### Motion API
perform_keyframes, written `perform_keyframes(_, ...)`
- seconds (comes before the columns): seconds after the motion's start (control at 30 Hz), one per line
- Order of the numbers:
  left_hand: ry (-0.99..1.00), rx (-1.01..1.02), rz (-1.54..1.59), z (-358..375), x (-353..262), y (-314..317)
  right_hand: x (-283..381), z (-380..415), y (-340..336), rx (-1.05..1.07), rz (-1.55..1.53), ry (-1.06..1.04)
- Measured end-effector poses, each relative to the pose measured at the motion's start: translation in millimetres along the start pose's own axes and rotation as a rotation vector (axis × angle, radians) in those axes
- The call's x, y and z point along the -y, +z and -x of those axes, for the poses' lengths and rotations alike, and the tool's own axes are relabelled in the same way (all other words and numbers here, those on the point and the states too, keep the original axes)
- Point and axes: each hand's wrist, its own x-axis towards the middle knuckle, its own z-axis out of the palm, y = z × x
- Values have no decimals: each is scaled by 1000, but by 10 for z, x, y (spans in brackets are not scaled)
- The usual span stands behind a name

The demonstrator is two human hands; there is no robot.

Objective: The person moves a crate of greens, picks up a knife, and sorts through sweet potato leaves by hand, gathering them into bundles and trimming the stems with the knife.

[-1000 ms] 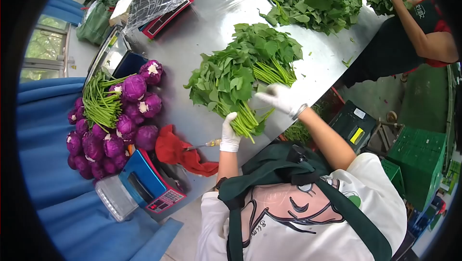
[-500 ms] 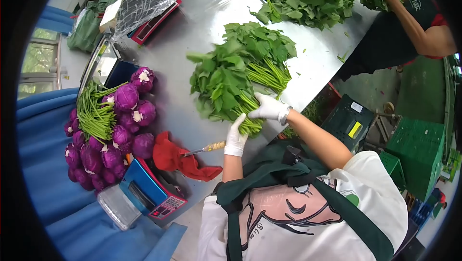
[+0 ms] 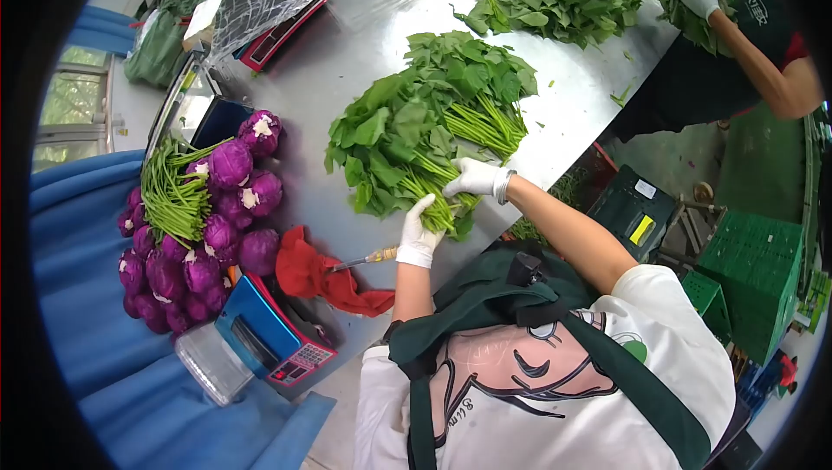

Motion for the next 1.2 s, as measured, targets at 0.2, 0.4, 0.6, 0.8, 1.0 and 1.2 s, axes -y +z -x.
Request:
perform_keyframes(0.2,-115,330,92,619,-603,89,574,489,-498,-254,117,-163)
perform_keyframes(0.4,139,447,-96,1164,-1149,-97,763,914,-982,-509,328,-111)
perform_keyframes(0.6,-101,443,52,542,-687,197,-104,302,-838,-674,851,89)
perform_keyframes(0.8,93,501,-109,701,-172,605,842,1097,-293,-329,325,-135)
perform_keyframes(1.0,105,341,-623,768,38,710,882,1166,104,-97,-370,-180)
perform_keyframes(1.2,7,539,-681,844,-2,709,647,1237,104,-126,-524,-369)
